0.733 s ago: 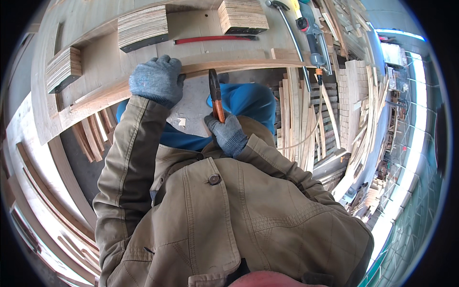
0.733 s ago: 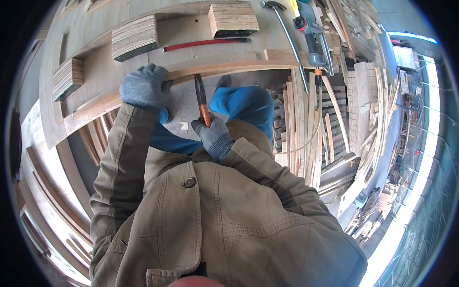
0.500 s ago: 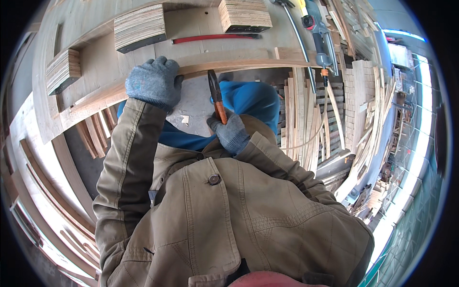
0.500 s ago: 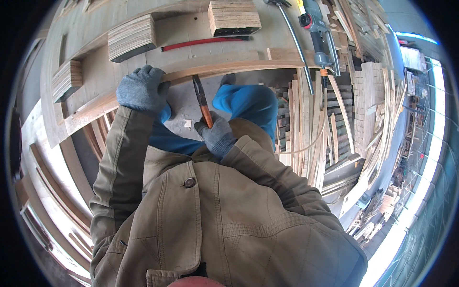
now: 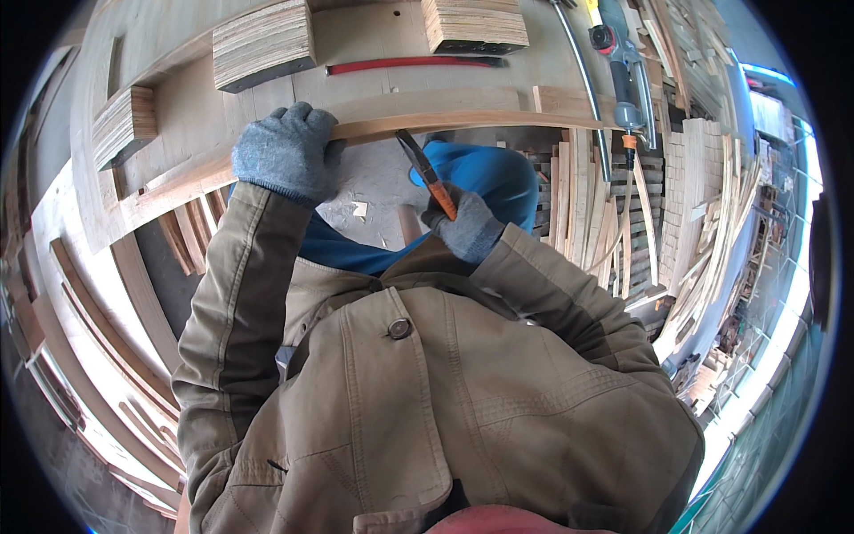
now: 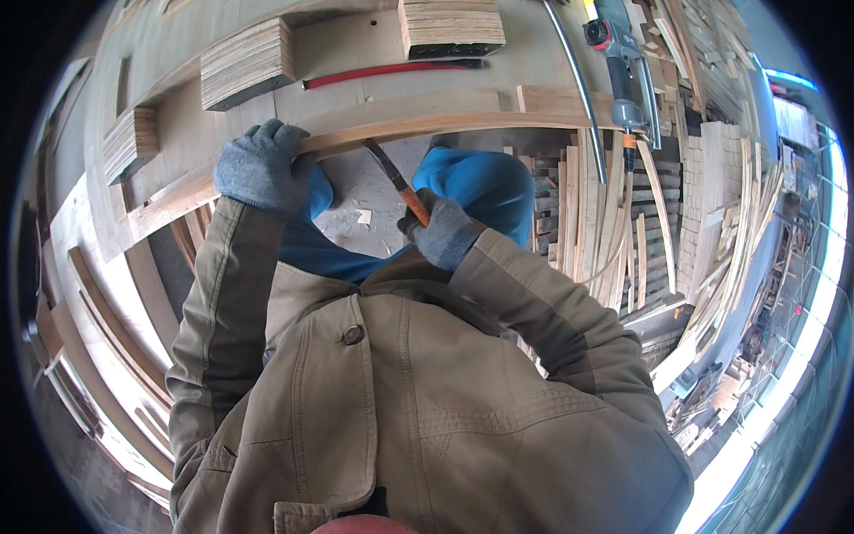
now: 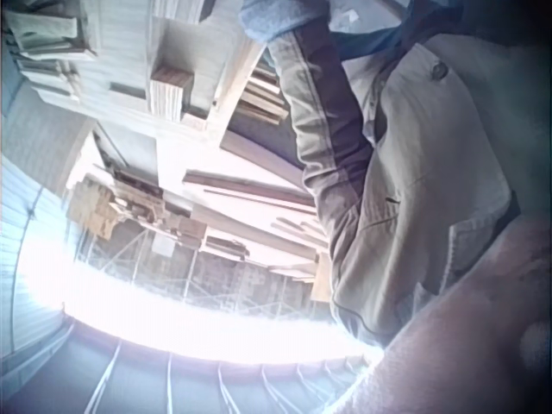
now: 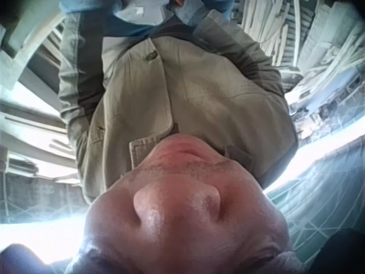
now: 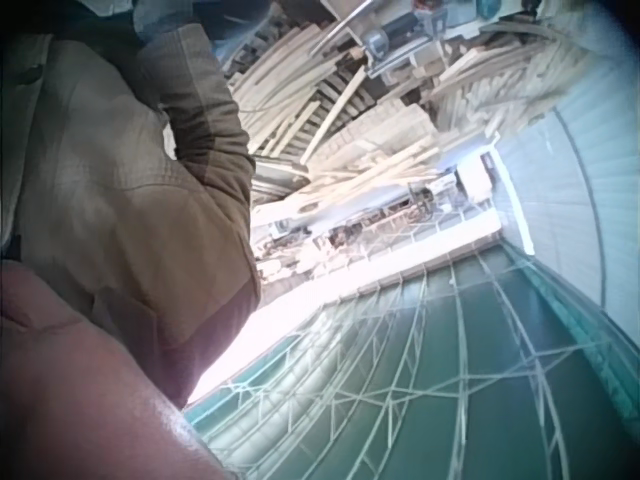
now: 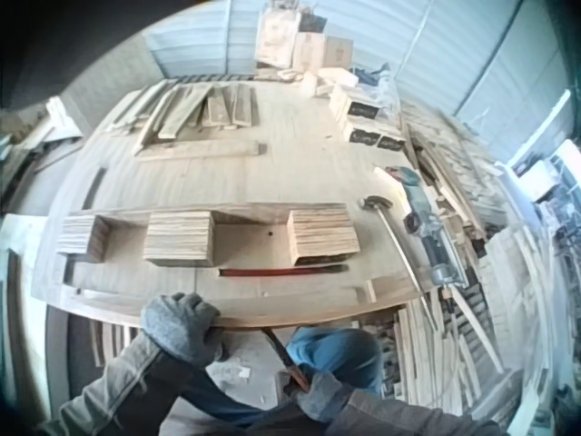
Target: The person uses pliers to remove nails from a wooden plank, then uses a hammer to drive nails into the plank. The person handles multiple wooden planks and small wooden blocks on a workbench.
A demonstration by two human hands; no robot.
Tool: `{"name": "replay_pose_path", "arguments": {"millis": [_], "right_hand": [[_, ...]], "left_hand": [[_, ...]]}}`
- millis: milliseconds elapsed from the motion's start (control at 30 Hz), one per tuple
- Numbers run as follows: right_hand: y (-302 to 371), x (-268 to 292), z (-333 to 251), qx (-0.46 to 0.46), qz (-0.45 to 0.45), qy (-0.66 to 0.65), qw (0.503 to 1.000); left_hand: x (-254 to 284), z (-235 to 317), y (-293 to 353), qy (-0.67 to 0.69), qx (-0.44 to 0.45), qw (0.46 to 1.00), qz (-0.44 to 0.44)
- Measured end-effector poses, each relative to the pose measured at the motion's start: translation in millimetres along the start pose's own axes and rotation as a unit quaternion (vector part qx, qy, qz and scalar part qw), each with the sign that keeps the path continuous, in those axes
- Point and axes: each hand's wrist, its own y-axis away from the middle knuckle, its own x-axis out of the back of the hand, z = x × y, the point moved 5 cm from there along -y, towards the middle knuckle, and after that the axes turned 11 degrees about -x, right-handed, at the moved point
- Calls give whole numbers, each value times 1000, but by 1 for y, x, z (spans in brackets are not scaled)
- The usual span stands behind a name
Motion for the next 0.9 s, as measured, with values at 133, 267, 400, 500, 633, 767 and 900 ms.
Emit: {"name": "replay_pose_path", "arguments": {"millis": [133,267,400,500,633,767,900], "right_hand": [[-10,24,-1,31,-17,78,996],[-19,47,-5,75,-19,160,984],[-31,55,-3,97,-25,186,977],[-32,53,-1,111,-20,159,981],[-26,47,0,75,16,174,982],[-15,38,0,26,48,180,982],[-6,25,1,-9,48,140,989]], "left_hand": [[-2,-1,0,4,8,1000,-13],[-1,0,0,2,-3,1000,6],[1,1,0,-2,-22,998,55],[-1,0,0,-9,-12,999,39],[1,1,-1,-3,-9,999,34],[4,3,-1,-14,-4,1000,15],[5,3,1,-17,16,999,-33]]}}
